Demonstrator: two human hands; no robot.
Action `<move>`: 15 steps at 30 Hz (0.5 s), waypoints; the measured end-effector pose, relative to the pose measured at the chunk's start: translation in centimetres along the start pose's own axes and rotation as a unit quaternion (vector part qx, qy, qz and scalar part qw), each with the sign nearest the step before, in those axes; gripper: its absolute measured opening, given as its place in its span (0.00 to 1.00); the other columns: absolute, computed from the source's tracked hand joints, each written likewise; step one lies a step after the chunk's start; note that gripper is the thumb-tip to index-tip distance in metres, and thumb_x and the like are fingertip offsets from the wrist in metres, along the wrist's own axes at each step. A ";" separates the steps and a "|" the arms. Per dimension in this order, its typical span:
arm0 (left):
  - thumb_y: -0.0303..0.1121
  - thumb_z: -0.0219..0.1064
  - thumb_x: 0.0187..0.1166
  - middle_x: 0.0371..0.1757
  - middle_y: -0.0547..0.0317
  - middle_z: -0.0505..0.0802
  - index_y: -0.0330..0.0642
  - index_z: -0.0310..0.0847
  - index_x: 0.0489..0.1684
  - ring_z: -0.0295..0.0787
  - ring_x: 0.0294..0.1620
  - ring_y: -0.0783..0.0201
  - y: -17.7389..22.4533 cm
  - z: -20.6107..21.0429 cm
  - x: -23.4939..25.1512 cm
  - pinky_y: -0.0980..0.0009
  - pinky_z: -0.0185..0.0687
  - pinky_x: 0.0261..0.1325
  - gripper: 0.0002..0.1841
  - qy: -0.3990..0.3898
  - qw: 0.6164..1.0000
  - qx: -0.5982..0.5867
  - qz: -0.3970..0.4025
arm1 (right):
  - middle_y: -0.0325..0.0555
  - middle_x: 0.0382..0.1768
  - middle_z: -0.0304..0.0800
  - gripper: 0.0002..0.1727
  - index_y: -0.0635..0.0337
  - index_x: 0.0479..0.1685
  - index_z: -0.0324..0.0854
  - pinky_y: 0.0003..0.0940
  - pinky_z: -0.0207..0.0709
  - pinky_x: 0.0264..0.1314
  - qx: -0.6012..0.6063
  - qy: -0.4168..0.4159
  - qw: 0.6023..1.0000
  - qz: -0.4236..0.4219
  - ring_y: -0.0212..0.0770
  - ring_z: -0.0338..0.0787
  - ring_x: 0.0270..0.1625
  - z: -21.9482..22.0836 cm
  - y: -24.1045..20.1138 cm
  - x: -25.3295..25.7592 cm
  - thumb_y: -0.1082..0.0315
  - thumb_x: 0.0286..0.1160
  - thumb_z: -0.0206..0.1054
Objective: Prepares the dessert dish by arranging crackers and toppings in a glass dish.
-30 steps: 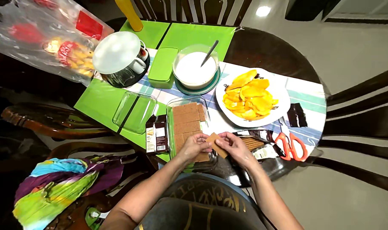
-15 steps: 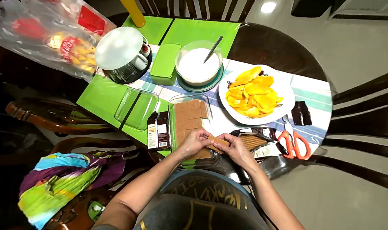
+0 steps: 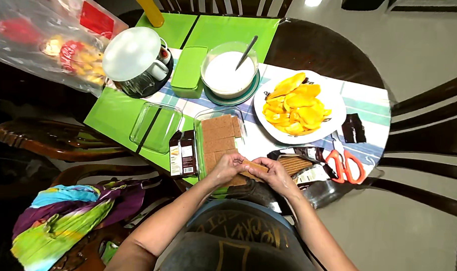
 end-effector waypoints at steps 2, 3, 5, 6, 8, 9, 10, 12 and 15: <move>0.26 0.71 0.77 0.40 0.57 0.93 0.30 0.85 0.48 0.90 0.40 0.73 -0.4 0.0 -0.1 0.74 0.87 0.51 0.09 0.000 1.000 -0.007 -0.008 | 0.37 0.38 0.93 0.12 0.59 0.47 0.88 0.26 0.87 0.46 0.015 -0.012 1.000 -0.002 0.28 0.91 0.39 0.0 0.3 0.0 0.62 0.72 0.75; 0.26 0.71 0.77 0.40 0.57 0.93 0.30 0.85 0.48 0.90 0.41 0.72 -0.5 0.0 -0.2 0.74 0.87 0.52 0.09 0.000 1.000 -0.011 -0.010 | 0.36 0.38 0.93 0.11 0.59 0.46 0.88 0.25 0.87 0.46 0.024 -0.017 1.000 -0.002 0.28 0.91 0.38 0.0 0.4 0.0 0.63 0.72 0.75; 0.26 0.72 0.76 0.39 0.57 0.93 0.30 0.84 0.48 0.90 0.40 0.72 -0.7 0.0 -0.3 0.73 0.87 0.51 0.09 0.000 1.000 -0.020 -0.018 | 0.36 0.38 0.93 0.11 0.59 0.46 0.88 0.26 0.87 0.46 0.030 -0.031 0.999 0.004 0.27 0.91 0.38 0.1 0.6 0.1 0.64 0.72 0.76; 0.26 0.72 0.76 0.39 0.57 0.93 0.30 0.84 0.48 0.90 0.39 0.72 -0.8 -0.1 -0.4 0.73 0.87 0.50 0.09 -0.005 0.999 -0.023 -0.024 | 0.37 0.38 0.93 0.11 0.59 0.46 0.88 0.26 0.87 0.47 0.029 -0.039 0.999 0.008 0.28 0.91 0.39 0.1 0.7 0.1 0.64 0.72 0.76; 0.27 0.72 0.76 0.38 0.58 0.92 0.32 0.84 0.48 0.89 0.38 0.72 -0.7 -0.6 -0.4 0.73 0.86 0.49 0.09 -0.017 0.999 -0.018 -0.029 | 0.37 0.40 0.93 0.11 0.59 0.48 0.88 0.26 0.86 0.49 0.018 -0.045 0.999 0.012 0.27 0.91 0.41 0.0 0.5 0.2 0.63 0.72 0.76; 0.28 0.72 0.77 0.40 0.58 0.92 0.32 0.84 0.50 0.89 0.39 0.72 -0.4 -1.1 -0.2 0.73 0.86 0.50 0.10 -0.010 1.000 0.003 -0.019 | 0.38 0.40 0.93 0.12 0.59 0.48 0.87 0.27 0.86 0.49 0.011 -0.035 0.999 0.012 0.28 0.91 0.41 -0.3 0.3 0.2 0.63 0.73 0.75; 0.30 0.72 0.77 0.43 0.57 0.93 0.33 0.86 0.51 0.90 0.42 0.72 0.0 -1.9 0.2 0.72 0.86 0.52 0.11 0.010 0.999 0.045 0.004 | 0.38 0.39 0.92 0.12 0.60 0.49 0.86 0.28 0.87 0.46 0.005 -0.015 1.000 0.015 0.29 0.91 0.39 -0.8 -0.1 0.2 0.63 0.74 0.74; 0.35 0.72 0.79 0.53 0.56 0.94 0.38 0.91 0.51 0.90 0.55 0.69 0.4 -3.9 1.5 0.68 0.85 0.65 0.11 0.076 0.978 0.179 0.080 | 0.41 0.40 0.92 0.13 0.61 0.51 0.85 0.29 0.89 0.44 0.006 0.032 0.999 0.031 0.32 0.92 0.38 -2.2 -0.9 0.2 0.63 0.75 0.73; 0.35 0.72 0.79 0.56 0.53 0.92 0.47 0.96 0.48 0.86 0.62 0.58 -0.5 -4.8 3.1 0.57 0.79 0.70 0.09 0.154 0.919 0.305 0.196 | 0.42 0.40 0.92 0.12 0.61 0.50 0.84 0.30 0.90 0.41 0.025 0.063 0.997 0.039 0.34 0.93 0.37 -3.6 -1.6 -0.1 0.65 0.74 0.73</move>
Point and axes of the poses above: each hand's wrist, its own x-axis towards the middle knuckle, its own z-axis out of the palm, y = z × x, the point moved 4 cm from there along x, towards the middle knuckle
